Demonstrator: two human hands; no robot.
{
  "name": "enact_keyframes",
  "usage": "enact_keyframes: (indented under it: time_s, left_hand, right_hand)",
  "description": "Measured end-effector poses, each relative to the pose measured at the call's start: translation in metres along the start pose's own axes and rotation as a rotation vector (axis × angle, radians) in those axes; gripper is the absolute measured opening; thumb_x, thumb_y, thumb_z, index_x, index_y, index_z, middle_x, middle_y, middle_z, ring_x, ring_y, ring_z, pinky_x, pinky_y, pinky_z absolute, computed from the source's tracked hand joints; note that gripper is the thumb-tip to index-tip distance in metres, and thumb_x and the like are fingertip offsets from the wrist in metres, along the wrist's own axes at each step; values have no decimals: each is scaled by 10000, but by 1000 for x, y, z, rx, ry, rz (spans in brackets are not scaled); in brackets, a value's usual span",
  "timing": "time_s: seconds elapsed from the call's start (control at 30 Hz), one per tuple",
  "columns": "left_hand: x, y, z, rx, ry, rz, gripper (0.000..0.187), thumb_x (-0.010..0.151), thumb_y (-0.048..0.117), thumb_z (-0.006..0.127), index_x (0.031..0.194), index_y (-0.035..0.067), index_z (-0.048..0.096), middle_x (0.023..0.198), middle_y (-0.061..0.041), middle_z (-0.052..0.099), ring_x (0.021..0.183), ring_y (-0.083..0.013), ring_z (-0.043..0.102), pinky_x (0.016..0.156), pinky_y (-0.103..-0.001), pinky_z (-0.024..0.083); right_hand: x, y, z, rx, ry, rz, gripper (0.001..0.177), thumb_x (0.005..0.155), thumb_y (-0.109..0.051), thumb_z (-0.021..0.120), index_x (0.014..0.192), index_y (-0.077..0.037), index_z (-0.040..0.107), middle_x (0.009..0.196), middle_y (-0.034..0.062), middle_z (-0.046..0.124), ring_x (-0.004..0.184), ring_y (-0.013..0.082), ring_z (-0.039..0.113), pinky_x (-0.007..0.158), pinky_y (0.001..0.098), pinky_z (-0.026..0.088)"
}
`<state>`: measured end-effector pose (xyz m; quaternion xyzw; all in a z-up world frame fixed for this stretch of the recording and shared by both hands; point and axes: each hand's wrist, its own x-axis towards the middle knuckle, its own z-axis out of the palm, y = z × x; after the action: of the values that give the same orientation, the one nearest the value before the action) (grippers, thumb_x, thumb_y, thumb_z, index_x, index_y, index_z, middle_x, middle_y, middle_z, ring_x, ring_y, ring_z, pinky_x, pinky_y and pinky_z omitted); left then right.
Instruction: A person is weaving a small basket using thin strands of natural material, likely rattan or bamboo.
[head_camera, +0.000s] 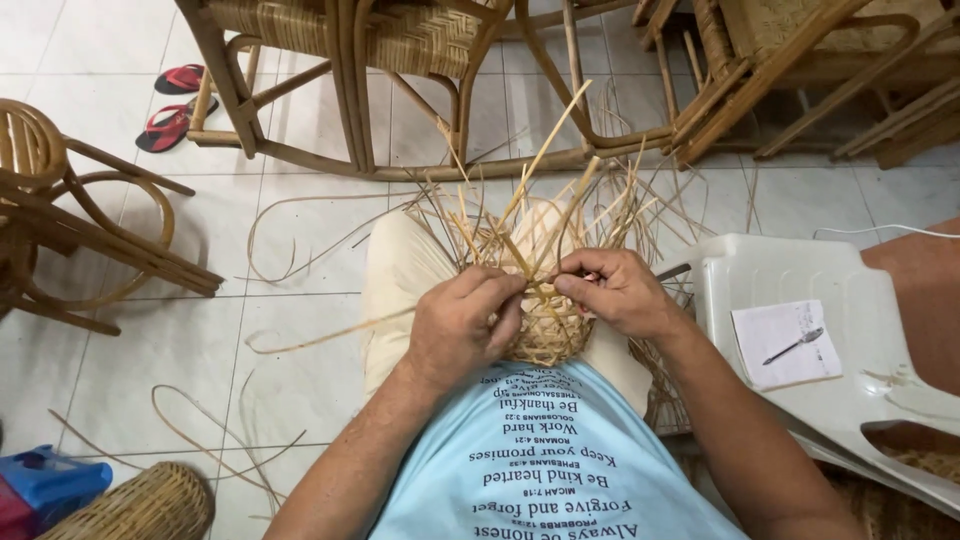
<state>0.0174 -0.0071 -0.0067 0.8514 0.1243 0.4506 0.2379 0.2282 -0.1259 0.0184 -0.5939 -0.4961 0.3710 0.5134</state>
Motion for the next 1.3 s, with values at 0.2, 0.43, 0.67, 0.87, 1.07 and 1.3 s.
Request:
enact_keyframes:
  time_s: [0.2,0.43,0.67,0.87,1.07,1.3]
  left_hand:
    - [7,0,-13,-2,-69,-65,214,978,229,683,1170,205,772,852,-32,750,757,-258,756,695,-357,606]
    - [35,5,-21,-14,-281,-106,195,928,146,687,1073,250,765,907,-36,737,831,-304,756,708,-404,611]
    - [60,19,-44,-195,-570,-309,229,948,86,667,1130,147,791,831,-121,802,797,-335,788,709,-423,624]
    - [62,14,-44,-318,-609,-403,212,978,164,626,1135,151,768,753,-135,771,754,-346,764,702,-451,602]
    - [59,11,-39,-347,-663,-435,219,964,138,622,1147,138,744,804,-138,783,801,-330,758,758,-459,609]
    - [63,13,-42,-145,-741,-395,211,934,196,692,1137,143,717,852,-112,809,852,-351,780,760,-475,615]
  right_hand:
    - [1,3,4,-21,-4,-1,120,958,-70,712,931,34,765,595,110,601,507,140,631,455,268,525]
    - [-2,-4,6,-104,-7,-1,153,966,-127,705,897,-11,778,570,93,619,502,133,629,459,261,514]
    - [-2,-1,5,-127,-26,-26,149,963,-98,682,958,0,795,626,122,609,516,163,684,476,295,543]
    - [-1,-7,7,-132,-43,-43,160,965,-122,687,924,-10,793,624,114,614,523,165,685,481,290,536]
    - [-3,-5,5,-150,-68,-40,198,965,-148,698,855,-6,781,586,106,616,516,155,641,481,301,511]
    - [-3,-5,3,-138,-69,-68,165,977,-114,661,1032,-22,786,671,121,691,551,159,703,519,297,562]
